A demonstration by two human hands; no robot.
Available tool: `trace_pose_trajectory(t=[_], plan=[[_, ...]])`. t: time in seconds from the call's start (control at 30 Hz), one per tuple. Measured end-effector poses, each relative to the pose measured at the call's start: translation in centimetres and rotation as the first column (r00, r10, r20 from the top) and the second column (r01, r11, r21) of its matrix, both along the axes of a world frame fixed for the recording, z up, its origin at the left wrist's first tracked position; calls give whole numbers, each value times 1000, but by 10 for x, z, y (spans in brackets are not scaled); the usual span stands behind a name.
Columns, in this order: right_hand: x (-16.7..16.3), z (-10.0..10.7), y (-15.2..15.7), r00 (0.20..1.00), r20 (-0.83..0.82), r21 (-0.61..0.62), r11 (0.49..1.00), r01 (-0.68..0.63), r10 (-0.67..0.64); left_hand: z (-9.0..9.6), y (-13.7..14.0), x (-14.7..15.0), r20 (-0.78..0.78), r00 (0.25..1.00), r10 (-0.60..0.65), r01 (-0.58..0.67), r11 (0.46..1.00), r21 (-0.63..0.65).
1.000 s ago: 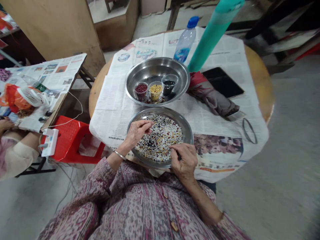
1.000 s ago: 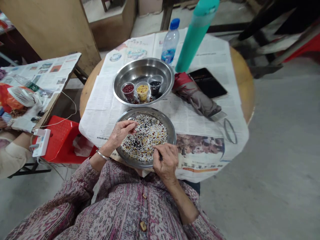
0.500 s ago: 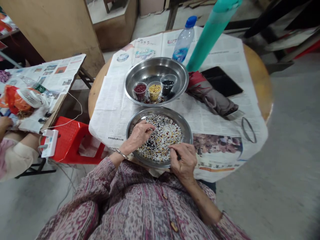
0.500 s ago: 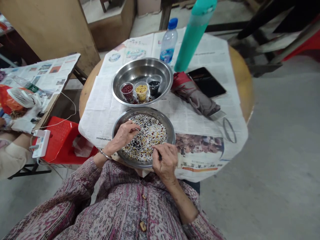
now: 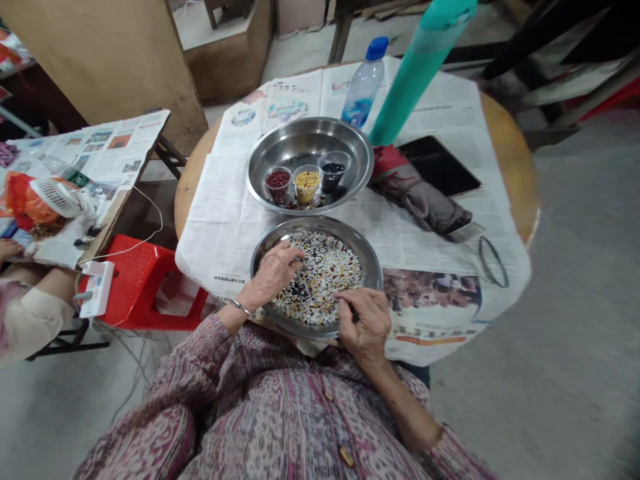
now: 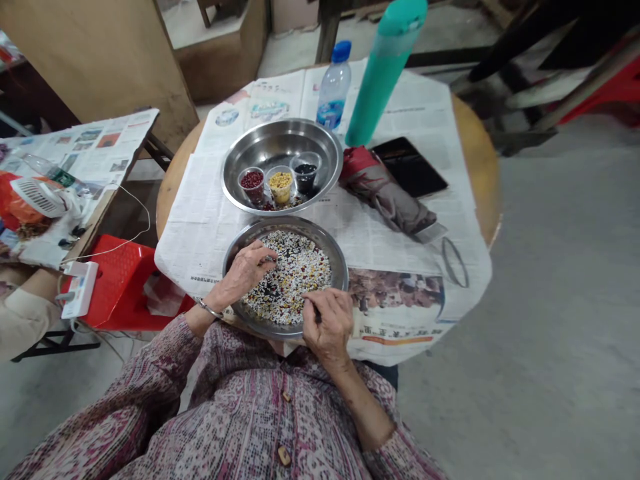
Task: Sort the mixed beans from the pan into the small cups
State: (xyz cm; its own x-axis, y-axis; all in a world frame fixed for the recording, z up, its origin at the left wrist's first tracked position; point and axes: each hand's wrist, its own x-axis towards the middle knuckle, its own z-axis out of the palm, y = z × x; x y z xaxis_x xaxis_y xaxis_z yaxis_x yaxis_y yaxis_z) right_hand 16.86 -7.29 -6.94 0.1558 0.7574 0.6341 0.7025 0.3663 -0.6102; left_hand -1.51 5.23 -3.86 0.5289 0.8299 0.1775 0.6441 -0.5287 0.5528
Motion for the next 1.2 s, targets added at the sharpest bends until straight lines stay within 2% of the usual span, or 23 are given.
trace_pose_trajectory(t=[0.2,0.27,0.33,0.4,0.5,0.53,0.57,0.6,0.63,0.73,0.8,0.87,1.0,1.2], plan=[[0,0,0,1000,1,-11,1000,1,-1,8,1,2,22,1000,-8,9,998,-54],[0,0,0,1000,1,-12,1000,1,-1,13,0,4,71,997,23,-16,996,-88],[0,1,0,1000,-2,-13,1000,0,0,17,-1,5,163,982,100,-70,981,-178],[-1,2,0,1000,-8,-12,1000,2,-2,21,-4,5,280,933,227,-118,926,-358],[-1,2,0,1000,-11,-10,1000,7,-7,24,-11,1,374,834,406,-78,757,-649],[-1,3,0,1000,-12,-11,1000,9,-10,24,-14,0,374,825,423,-55,720,-692],[-1,3,0,1000,-14,-12,1000,11,-11,25,-17,-1,366,836,408,-41,712,-701],[-1,2,0,1000,-16,-13,1000,13,-13,25,-20,-3,351,863,363,-33,734,-678],[-1,2,0,1000,-18,-16,1000,15,-15,26,-23,-4,327,896,301,-33,779,-627],[-1,2,0,1000,-20,-37,999,20,-21,26,-30,-4,176,976,128,-54,925,-375],[-1,2,-1,1000,-21,-49,999,22,-23,23,-33,-3,59,995,85,-70,973,-221],[-1,1,-1,1000,-21,-45,999,19,-20,19,-35,-2,-22,997,69,-71,988,-137],[0,1,-1,1000,-8,-17,1000,9,-9,11,-38,-2,-84,994,73,-80,994,-77],[0,1,0,1000,-13,-15,1000,6,-6,8,-38,-2,-107,993,55,-65,994,-90]])
